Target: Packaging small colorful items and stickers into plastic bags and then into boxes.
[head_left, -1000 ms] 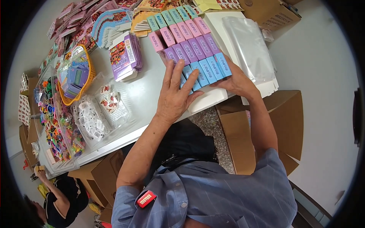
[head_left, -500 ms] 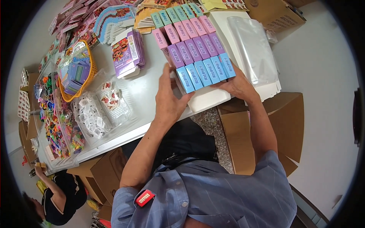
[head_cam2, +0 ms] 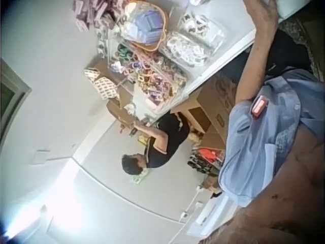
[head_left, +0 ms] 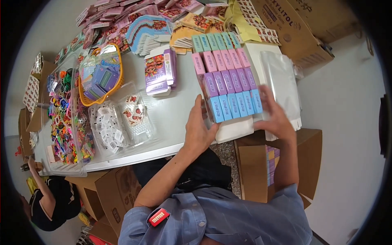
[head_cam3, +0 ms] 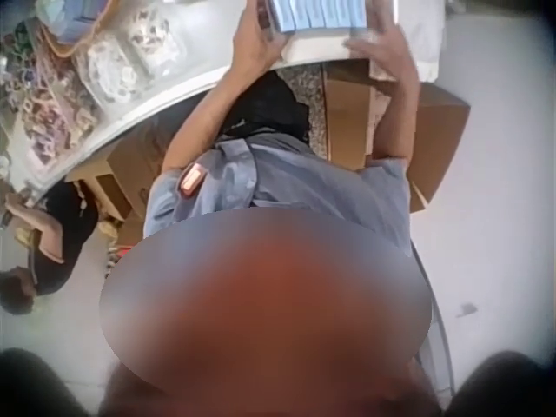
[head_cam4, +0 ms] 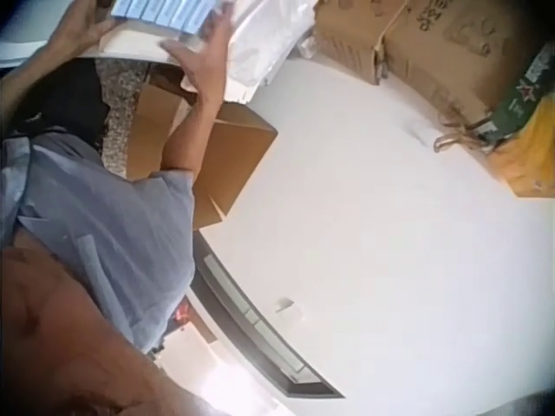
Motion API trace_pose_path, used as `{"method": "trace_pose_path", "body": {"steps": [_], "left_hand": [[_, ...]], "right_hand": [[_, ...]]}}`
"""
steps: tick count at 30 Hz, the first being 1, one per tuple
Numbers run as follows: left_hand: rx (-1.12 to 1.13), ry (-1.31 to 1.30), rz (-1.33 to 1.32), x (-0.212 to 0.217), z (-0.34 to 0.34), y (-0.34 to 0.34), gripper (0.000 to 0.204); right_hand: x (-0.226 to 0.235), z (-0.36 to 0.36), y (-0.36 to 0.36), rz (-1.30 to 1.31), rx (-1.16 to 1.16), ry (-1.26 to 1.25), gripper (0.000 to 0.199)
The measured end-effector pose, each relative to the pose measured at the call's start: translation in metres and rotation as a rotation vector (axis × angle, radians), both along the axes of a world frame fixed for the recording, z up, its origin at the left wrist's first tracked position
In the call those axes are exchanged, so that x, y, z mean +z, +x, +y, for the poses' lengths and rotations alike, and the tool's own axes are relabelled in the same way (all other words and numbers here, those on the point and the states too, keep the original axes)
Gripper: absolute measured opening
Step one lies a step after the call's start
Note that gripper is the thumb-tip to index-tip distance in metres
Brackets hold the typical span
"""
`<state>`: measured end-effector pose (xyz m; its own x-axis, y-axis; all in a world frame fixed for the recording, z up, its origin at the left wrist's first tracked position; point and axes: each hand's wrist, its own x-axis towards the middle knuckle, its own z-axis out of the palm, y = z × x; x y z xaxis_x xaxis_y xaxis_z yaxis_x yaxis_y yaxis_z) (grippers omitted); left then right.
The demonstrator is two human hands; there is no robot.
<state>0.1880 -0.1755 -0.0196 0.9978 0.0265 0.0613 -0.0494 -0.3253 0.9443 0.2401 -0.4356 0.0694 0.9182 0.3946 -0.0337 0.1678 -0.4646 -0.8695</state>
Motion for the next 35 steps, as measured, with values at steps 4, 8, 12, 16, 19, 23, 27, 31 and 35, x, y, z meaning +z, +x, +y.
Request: {"method": "trace_pose_path", "body": {"steps": [4,8,12,16,19,23,27,31,35], "left_hand": [[-0.043,-0.040,0.054,0.004,0.002,0.000,0.106],[-0.081,-0.108,0.068,0.009,0.010,-0.003,0.109],[-0.115,-0.251,0.096,0.006,0.010,-0.005,0.106],[-0.115,-0.244,0.130,0.008,0.016,-0.005,0.100],[-0.121,-0.242,0.120,0.010,0.021,-0.002,0.096],[-0.142,-0.263,0.143,0.014,0.026,0.000,0.094],[-0.144,-0.256,0.104,0.012,0.029,0.002,0.093],[-0.161,-0.232,0.101,0.011,0.029,0.001,0.093],[-0.163,-0.221,0.069,0.006,0.027,-0.003,0.095]], "right_hand": [[0.036,0.001,0.050,-0.181,-0.232,0.287,0.061],[0.059,0.046,0.141,-0.299,-0.141,0.113,0.045],[0.049,0.099,0.232,-0.338,-0.002,-0.186,0.041],[0.023,0.151,0.282,-0.483,0.147,-0.404,0.040],[0.005,0.164,0.310,-0.297,0.216,-0.542,0.038],[-0.013,0.173,0.319,-0.274,0.207,-0.566,0.040],[-0.010,0.172,0.313,-0.362,0.154,-0.602,0.044],[0.014,0.153,0.306,-0.386,0.060,-0.306,0.065],[0.045,0.137,0.287,-0.166,-0.111,-0.002,0.077]]}}
